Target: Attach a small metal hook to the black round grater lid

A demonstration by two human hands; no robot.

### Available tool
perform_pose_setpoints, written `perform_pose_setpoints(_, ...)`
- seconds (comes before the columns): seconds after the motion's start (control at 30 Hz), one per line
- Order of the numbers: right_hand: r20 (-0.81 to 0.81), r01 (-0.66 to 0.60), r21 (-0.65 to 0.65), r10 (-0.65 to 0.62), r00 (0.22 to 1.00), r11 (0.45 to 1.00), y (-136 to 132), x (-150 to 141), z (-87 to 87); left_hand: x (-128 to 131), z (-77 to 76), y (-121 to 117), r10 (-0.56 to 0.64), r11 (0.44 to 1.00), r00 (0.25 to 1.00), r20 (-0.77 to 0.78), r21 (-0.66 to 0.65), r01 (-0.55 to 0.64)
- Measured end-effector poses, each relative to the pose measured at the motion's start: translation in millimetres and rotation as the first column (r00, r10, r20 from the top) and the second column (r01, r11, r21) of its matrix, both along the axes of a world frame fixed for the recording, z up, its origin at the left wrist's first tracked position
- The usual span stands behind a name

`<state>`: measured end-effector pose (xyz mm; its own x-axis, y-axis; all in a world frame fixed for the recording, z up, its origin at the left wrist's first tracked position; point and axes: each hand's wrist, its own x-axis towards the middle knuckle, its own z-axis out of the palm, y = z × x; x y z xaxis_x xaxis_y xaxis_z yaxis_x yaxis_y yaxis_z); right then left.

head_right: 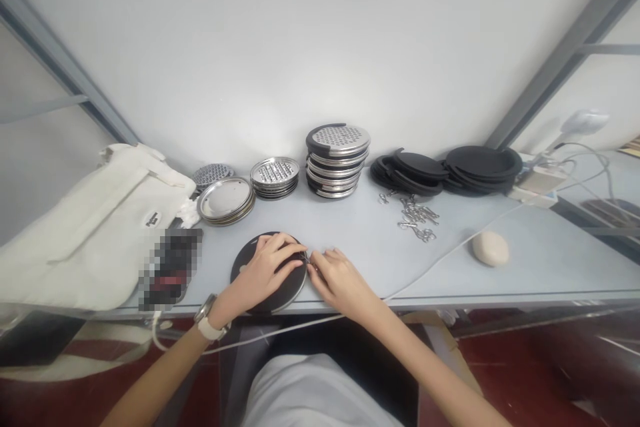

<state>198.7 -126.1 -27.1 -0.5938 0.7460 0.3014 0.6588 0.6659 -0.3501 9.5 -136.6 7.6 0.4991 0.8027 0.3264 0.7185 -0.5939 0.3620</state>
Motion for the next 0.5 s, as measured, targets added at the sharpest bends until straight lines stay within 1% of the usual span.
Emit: perform_pose_setpoints(0.5, 0.014, 0.007, 0.008, -0.007, 1.000, 1.000, -1.2, 0.4, -1.7, -0.2, -0.6, 0.8, -0.015, 1.000, 1.000, 0.005, -0.011, 0.015)
